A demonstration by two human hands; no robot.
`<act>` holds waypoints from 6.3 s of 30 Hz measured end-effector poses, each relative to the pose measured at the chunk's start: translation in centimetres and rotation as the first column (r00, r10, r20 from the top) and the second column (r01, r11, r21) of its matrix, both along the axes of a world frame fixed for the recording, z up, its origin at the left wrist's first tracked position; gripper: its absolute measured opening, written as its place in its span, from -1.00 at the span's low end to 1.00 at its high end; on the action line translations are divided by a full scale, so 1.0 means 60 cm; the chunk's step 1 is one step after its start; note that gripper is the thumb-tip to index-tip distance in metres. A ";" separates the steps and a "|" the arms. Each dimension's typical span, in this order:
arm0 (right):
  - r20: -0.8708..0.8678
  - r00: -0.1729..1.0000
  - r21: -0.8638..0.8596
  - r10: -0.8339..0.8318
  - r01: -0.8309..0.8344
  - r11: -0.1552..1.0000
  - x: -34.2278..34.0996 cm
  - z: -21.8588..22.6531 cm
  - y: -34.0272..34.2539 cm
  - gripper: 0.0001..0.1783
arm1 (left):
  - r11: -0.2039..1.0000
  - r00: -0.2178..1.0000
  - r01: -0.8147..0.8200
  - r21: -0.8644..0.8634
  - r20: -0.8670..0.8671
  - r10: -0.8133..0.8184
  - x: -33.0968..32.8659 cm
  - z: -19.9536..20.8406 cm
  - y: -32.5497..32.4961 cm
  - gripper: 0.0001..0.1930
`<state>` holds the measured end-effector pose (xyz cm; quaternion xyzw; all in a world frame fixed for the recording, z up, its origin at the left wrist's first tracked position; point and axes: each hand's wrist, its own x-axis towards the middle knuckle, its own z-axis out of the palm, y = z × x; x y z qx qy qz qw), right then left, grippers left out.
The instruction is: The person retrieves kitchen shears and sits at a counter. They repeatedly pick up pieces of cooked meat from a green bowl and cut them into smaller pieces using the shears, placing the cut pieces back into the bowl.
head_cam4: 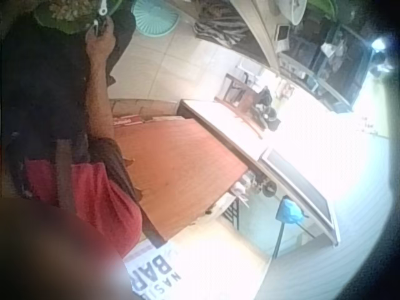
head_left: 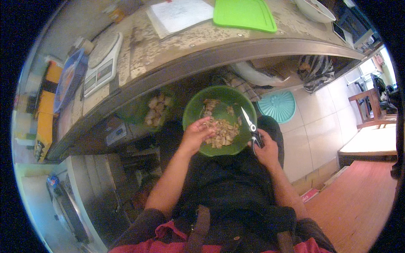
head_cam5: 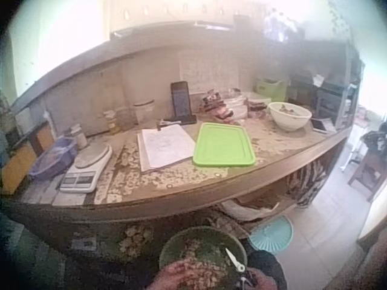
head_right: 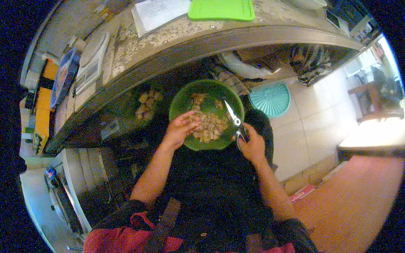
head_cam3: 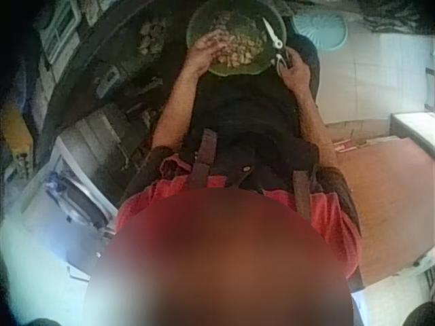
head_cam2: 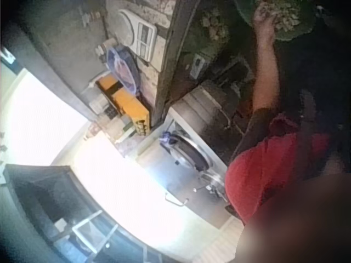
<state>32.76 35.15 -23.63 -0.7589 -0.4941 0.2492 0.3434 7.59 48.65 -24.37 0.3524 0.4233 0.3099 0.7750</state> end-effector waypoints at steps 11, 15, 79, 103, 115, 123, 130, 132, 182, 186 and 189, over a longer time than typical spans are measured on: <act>-0.009 1.000 0.010 0.029 -0.029 1.000 -0.003 0.009 0.000 -0.43 | 0.729 0.635 0.549 0.409 -0.771 -0.046 0.007 -0.073 -0.018 -0.85; -0.003 1.000 -0.031 0.005 -0.005 1.000 -0.003 0.010 0.000 -0.41 | 0.524 0.366 0.804 0.283 -0.929 -0.060 0.022 -0.107 -0.035 -0.81; 0.027 0.999 -0.033 0.043 -0.043 0.999 -0.002 0.005 0.002 -0.38 | 0.946 0.944 -0.308 0.102 -0.090 0.317 -0.271 0.026 0.141 -0.69; 0.056 0.998 -0.071 0.034 -0.030 0.997 0.002 0.001 -0.002 -0.41 | 0.440 0.226 0.863 0.250 -0.968 0.106 0.042 -0.175 0.069 -0.76; 0.029 0.999 -0.047 0.040 -0.039 0.998 -0.002 0.017 -0.002 -0.41 | 0.538 0.007 0.843 -0.012 -0.999 -0.034 0.034 -0.119 0.071 -0.72; 0.007 0.998 -0.113 0.056 -0.055 0.992 0.004 0.011 -0.002 -0.41 | 0.575 0.345 0.764 0.293 -0.938 0.020 0.118 -0.167 0.130 -0.59; 0.031 0.998 -0.045 0.053 -0.052 0.998 0.002 0.008 -0.002 -0.44 | 0.524 0.088 0.847 0.093 -0.996 0.033 0.134 -0.201 0.092 -0.60; 0.035 0.998 -0.072 0.056 -0.053 0.996 0.002 0.010 0.000 -0.44 | 0.408 0.045 0.912 0.039 -0.999 -0.004 0.129 -0.186 0.086 -0.60; 0.065 0.998 -0.008 0.027 -0.026 1.000 0.060 -0.047 0.181 -0.37 | 0.424 0.422 0.779 0.462 -0.886 0.189 0.010 -0.116 0.023 -0.67; 0.061 0.991 -0.037 0.115 -0.113 0.993 0.059 -0.053 0.211 -0.22 | 0.472 0.503 0.680 0.561 -0.826 0.256 -0.005 -0.127 0.038 -0.68; 0.105 0.980 0.014 0.169 -0.172 0.985 0.056 -0.042 0.229 -0.22 | 0.519 0.564 0.596 0.612 -0.780 0.271 -0.021 -0.117 0.058 -0.67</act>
